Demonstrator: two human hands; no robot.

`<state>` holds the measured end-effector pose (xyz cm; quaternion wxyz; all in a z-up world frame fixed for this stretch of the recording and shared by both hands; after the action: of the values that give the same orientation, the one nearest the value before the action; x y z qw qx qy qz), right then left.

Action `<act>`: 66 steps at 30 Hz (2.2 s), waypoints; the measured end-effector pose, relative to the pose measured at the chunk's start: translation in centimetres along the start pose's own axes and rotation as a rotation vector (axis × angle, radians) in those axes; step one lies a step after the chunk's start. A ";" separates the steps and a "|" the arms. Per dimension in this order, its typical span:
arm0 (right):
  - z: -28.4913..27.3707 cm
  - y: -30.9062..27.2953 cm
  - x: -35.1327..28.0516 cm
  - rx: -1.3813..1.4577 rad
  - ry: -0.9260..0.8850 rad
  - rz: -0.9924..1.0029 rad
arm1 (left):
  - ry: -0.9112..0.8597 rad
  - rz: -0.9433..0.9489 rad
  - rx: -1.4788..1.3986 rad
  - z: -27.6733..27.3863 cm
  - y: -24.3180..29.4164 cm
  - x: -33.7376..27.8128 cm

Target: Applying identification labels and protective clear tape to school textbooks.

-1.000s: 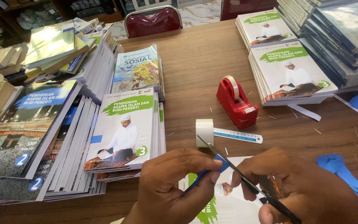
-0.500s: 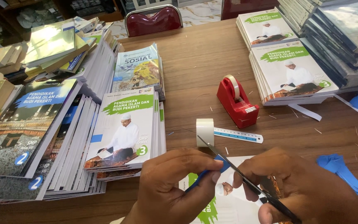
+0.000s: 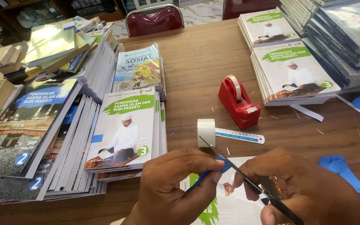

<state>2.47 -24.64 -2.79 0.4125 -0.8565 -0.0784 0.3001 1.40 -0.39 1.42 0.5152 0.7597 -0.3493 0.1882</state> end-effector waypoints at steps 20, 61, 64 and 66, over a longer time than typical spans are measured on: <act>-0.1 -3.0 0.4 -0.148 -0.028 -0.377 | -0.004 -0.025 0.001 -0.1 0.0 -0.1; -0.3 -0.7 1.8 -0.129 -0.061 -0.478 | -0.009 0.000 0.013 -0.3 0.1 -0.1; -0.2 -0.7 1.7 -0.054 -0.105 -0.481 | -0.006 0.008 0.017 -0.3 0.1 0.0; -0.1 -0.5 1.8 -0.047 -0.095 -0.456 | -0.001 0.013 0.019 -0.3 0.1 -0.1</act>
<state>4.07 -23.67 -3.18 0.4454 -0.8109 -0.2963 0.2370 1.33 -0.14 1.56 0.5068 0.7621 -0.3528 0.1946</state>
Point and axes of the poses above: each hand's wrist, its own x-axis towards the middle knuckle, its own z-axis out of the palm, y = z × x, the point moved 2 cm from there along x, towards the middle knuckle, and after that the axes turned 9 degrees about -y, right-handed, at the moved point
